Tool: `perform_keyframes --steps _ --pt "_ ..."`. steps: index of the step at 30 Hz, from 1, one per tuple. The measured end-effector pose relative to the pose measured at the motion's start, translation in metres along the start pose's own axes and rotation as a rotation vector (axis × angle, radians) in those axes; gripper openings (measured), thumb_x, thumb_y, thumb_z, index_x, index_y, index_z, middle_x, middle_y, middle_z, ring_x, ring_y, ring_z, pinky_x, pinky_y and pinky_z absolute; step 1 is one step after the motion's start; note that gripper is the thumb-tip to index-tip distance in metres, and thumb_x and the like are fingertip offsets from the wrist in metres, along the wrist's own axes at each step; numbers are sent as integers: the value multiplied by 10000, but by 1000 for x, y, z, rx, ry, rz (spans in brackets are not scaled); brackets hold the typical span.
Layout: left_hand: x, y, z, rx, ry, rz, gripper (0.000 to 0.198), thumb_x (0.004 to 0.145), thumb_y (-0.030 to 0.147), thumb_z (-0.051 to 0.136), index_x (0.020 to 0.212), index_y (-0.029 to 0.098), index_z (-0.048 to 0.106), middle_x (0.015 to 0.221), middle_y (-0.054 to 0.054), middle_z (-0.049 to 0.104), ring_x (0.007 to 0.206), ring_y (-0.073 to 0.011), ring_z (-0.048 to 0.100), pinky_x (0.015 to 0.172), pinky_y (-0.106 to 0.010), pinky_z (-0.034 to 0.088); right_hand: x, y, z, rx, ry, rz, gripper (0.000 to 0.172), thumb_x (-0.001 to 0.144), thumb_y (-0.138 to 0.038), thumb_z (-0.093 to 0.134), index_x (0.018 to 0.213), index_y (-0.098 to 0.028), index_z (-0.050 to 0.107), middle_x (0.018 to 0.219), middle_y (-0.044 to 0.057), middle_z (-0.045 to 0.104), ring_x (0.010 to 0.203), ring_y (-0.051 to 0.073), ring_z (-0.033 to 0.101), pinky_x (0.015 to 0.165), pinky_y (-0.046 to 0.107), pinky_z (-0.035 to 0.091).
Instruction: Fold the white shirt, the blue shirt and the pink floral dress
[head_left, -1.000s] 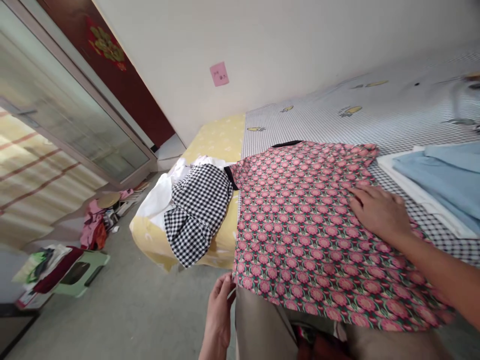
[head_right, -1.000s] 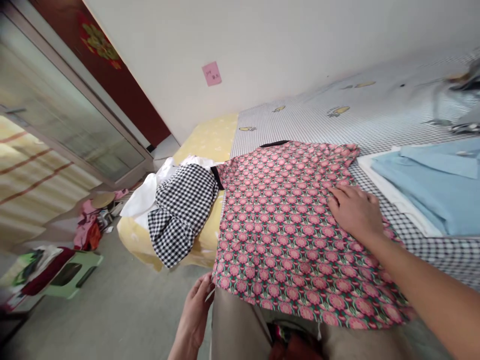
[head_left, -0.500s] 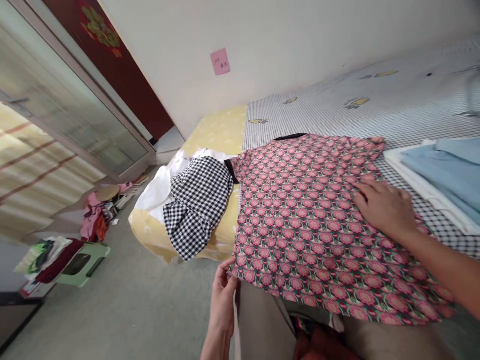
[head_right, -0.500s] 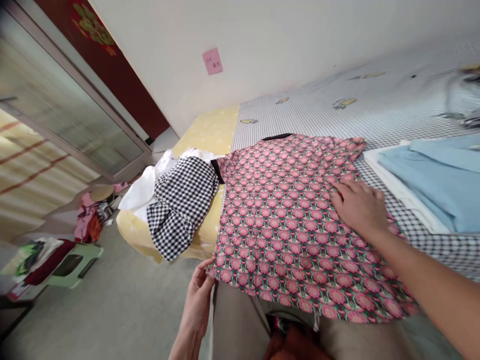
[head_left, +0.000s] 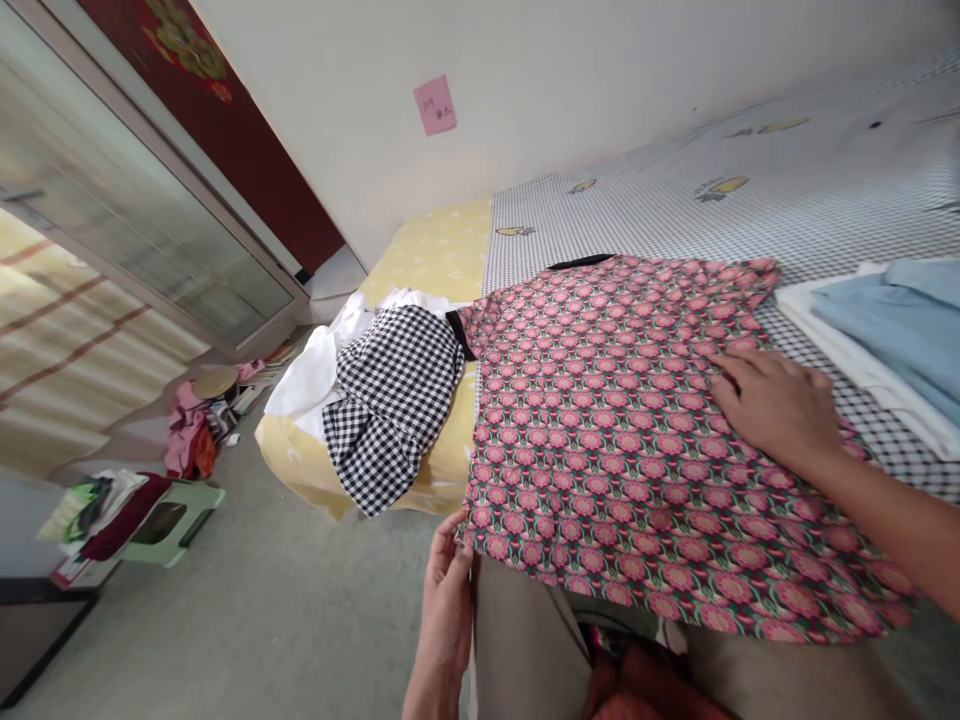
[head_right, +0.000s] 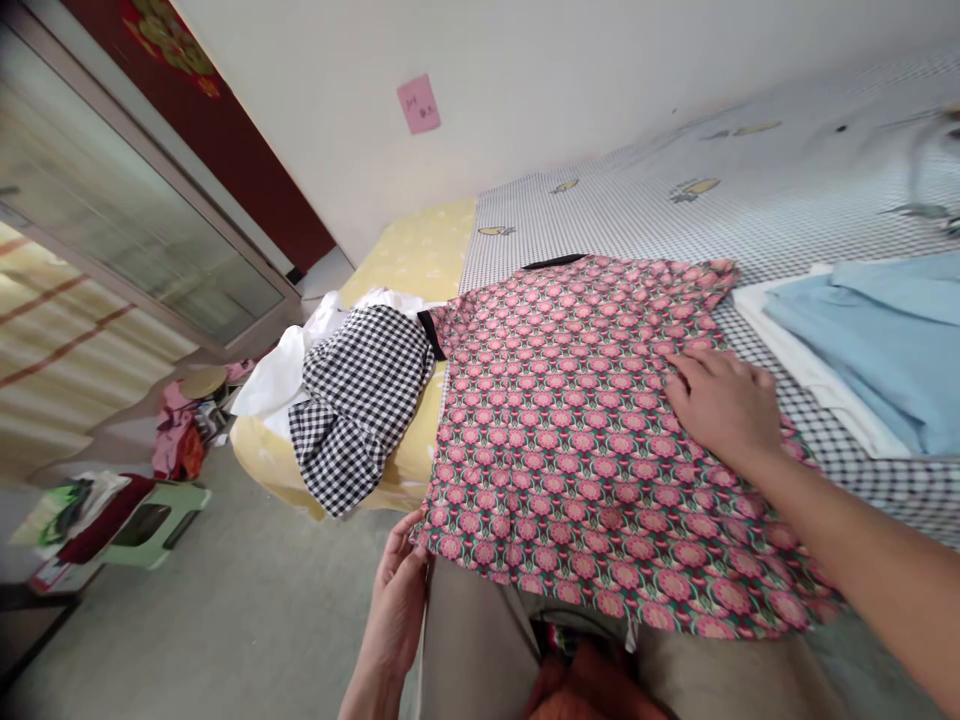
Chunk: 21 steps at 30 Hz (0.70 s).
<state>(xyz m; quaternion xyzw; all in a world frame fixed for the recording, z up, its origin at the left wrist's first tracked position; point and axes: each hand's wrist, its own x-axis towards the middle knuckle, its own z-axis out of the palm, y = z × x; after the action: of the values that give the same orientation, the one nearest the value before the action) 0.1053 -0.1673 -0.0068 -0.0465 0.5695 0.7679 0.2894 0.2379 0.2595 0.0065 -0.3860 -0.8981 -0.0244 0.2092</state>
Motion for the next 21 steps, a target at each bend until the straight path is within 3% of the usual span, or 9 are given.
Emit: perform_keyframes --steps 12,21 --pt "2 -2 -1 -34 -20 3 526 775 396 830 1263 301 659 1165 -52 768 1150 -257 684 1058 -391 493 0 0 0 -14 8 -13 566 1065 -412 242 1313 -162 686 1408 178 659 1242 352 601 969 547 490" --pt "5 -3 3 2 24 1 514 767 481 832 1229 314 681 1301 -59 740 1183 -261 676 1087 -411 481 1 0 0 -7 2 3 567 1064 -413 235 1333 -178 675 1435 169 646 1280 340 593 994 539 471"
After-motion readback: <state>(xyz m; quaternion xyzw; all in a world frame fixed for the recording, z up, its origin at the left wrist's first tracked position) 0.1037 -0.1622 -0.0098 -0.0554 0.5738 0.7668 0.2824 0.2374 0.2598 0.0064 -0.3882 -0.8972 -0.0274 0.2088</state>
